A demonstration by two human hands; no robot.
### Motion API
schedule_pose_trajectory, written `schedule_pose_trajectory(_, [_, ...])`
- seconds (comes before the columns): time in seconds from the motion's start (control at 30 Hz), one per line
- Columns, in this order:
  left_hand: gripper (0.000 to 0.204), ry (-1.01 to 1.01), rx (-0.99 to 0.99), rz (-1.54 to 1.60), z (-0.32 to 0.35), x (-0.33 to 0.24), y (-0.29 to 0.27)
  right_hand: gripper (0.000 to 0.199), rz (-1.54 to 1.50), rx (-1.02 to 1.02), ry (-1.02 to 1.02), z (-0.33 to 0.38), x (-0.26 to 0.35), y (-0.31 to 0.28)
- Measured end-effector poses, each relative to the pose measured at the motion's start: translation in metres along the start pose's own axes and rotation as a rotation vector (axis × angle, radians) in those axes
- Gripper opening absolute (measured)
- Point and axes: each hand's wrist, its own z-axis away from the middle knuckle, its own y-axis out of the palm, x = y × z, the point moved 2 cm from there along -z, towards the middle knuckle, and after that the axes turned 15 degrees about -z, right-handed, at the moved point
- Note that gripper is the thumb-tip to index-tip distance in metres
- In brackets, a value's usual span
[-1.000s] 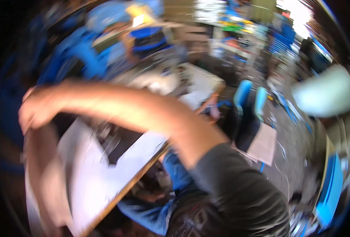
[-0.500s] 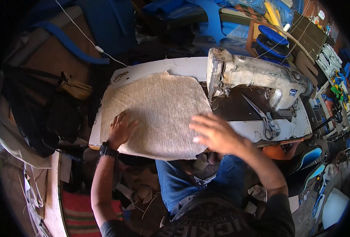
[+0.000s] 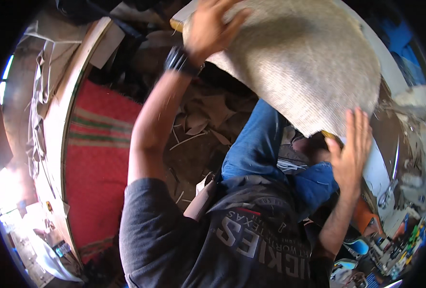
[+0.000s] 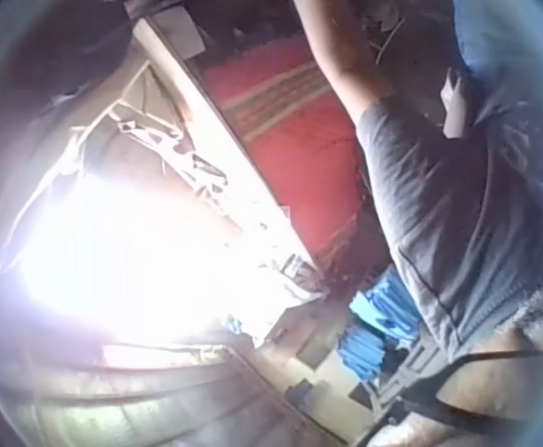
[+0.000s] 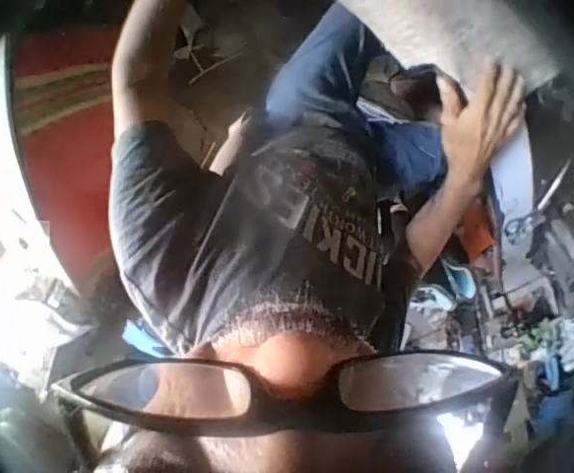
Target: Sewing and cutting fabric pieces using an industrial sewing machine and scissors.
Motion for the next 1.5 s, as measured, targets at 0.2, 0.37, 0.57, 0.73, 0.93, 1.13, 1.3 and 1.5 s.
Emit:
schedule_pose_trajectory(0.2, [0.028,-1.025,-0.116,0.237,0.315,0.05,-0.009,0.078,-0.028,-0.032,0.09,-0.007,-0.021,0.006])
schedule_pose_trajectory(0.37, [0.037,-0.972,0.884,0.527,0.597,-0.037,0.104,0.081,0.053,-0.036,0.055,-0.008,-0.022,0.006])
schedule_pose_trajectory(0.57, [0.034,-0.836,1.541,0.051,0.702,-0.097,0.237,0.098,-0.087,-0.032,0.174,-0.001,-0.027,0.006])
schedule_pose_trajectory(0.73, [0.031,-0.848,1.549,0.159,0.697,-0.094,0.263,0.1,-0.079,-0.046,0.246,-0.002,-0.021,0.007])
schedule_pose_trajectory(0.93, [0.028,-0.809,1.029,0.428,0.631,-0.067,0.185,0.096,-0.002,-0.014,0.172,-0.006,-0.019,0.002])
schedule_pose_trajectory(1.13, [0.017,-1.237,0.734,0.99,0.42,0.006,0.03,0.076,0.086,-0.082,0.117,-0.007,-0.014,0.009])
schedule_pose_trajectory(1.3, [0.016,-0.95,0.31,0.977,0.202,0.006,-0.124,0.061,0.089,-0.119,0.094,-0.009,-0.01,0.007])
schedule_pose_trajectory(1.5, [0.025,-0.38,0.051,0.92,0.058,-0.073,-0.213,0.024,-0.664,-0.478,-0.046,0.026,0.037,0.011])
